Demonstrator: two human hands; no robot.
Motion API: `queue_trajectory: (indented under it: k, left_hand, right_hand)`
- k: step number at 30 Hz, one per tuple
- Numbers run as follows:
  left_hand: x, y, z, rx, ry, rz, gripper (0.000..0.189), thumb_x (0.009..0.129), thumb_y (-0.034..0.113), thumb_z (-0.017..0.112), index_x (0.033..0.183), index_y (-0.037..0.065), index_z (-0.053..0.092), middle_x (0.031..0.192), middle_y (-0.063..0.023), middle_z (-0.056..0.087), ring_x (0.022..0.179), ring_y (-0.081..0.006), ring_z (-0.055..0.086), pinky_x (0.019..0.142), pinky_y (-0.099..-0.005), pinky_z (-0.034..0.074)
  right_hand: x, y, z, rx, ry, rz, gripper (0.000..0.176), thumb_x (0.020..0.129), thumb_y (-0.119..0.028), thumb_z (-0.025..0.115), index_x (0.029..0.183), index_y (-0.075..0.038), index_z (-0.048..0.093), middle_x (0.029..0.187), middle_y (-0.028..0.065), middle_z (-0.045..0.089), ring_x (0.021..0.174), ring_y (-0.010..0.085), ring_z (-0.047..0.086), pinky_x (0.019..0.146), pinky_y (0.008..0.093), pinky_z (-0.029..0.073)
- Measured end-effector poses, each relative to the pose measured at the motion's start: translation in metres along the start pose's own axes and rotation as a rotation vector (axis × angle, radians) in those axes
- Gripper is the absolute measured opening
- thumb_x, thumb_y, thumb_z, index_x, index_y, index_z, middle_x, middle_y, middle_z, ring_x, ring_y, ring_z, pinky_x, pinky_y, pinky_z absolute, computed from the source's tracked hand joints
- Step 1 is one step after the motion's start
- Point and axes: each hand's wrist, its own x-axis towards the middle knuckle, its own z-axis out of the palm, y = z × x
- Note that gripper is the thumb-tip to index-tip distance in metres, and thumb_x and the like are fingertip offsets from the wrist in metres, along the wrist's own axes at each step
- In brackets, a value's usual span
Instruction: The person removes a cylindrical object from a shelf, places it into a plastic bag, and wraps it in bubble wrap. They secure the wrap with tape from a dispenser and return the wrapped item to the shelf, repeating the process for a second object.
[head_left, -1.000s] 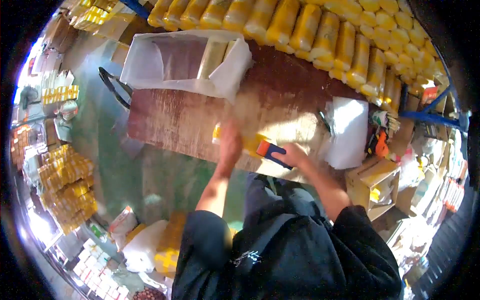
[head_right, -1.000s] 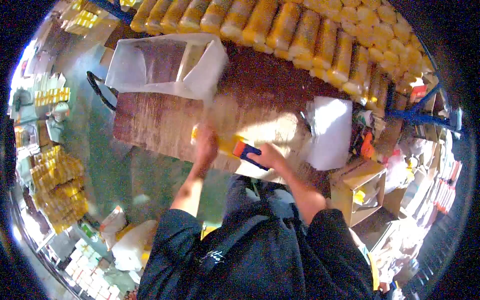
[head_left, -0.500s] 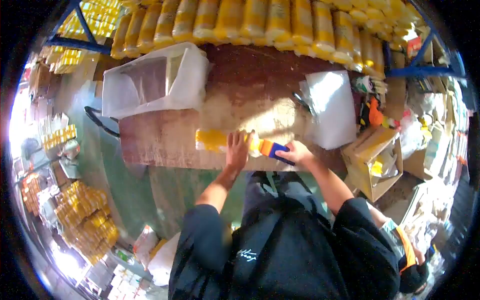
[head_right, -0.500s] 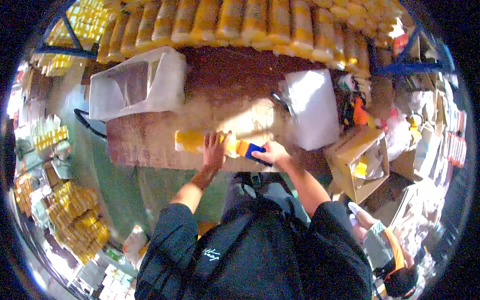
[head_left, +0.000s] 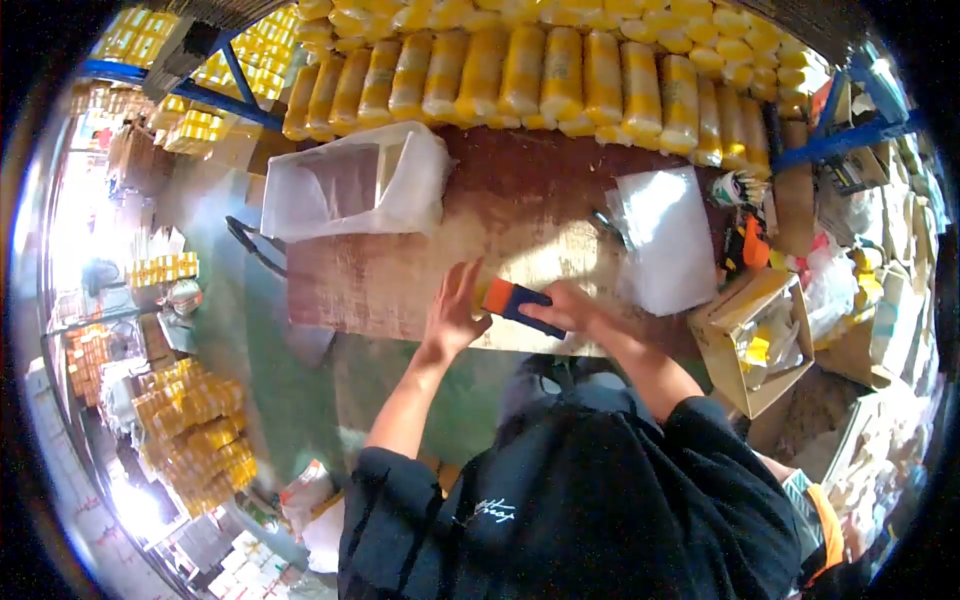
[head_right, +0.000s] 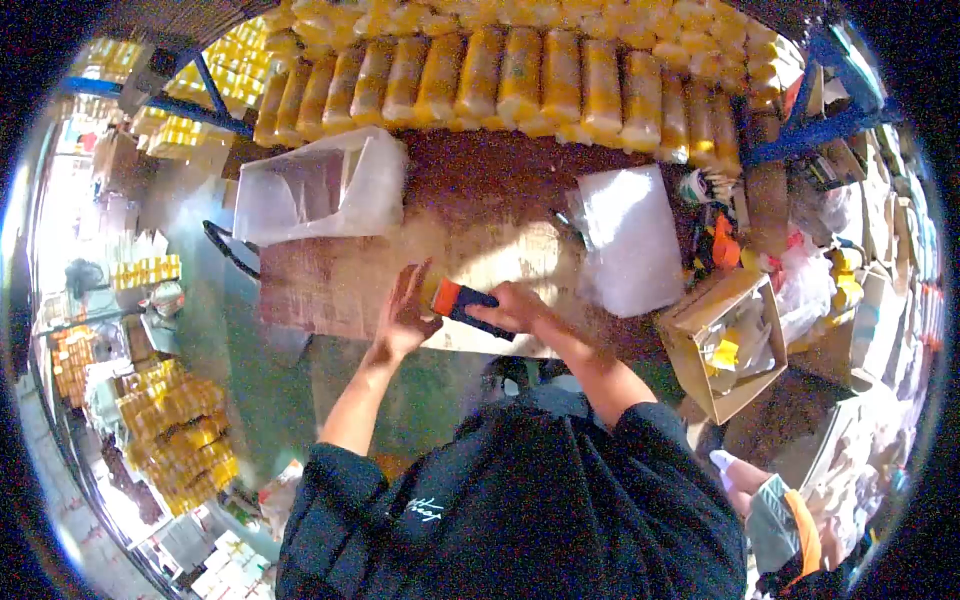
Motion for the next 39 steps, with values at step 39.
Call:
queue_trajectory:
  k: [39]
  left_hand:
    - [0.005, -0.050, 0.138, 0.401, -0.183, -0.017, 0.097, 0.073, 0.022, 0.079, 0.155, 0.005, 0.030, 0.161, -0.0116, 0.032, 0.152, -0.0306, 0.026, 0.125, -0.0455, 0.018]
  right_hand:
    - [0.001, 0.079, -0.008, -0.155, -0.095, 0.472, 0.072, 0.075, -0.071, 0.069, 0.094, -0.002, 0.077, 0.087, 0.0185, 0.074, 0.082, 0.0302, 0.073, 0.077, 0.0408, 0.056]
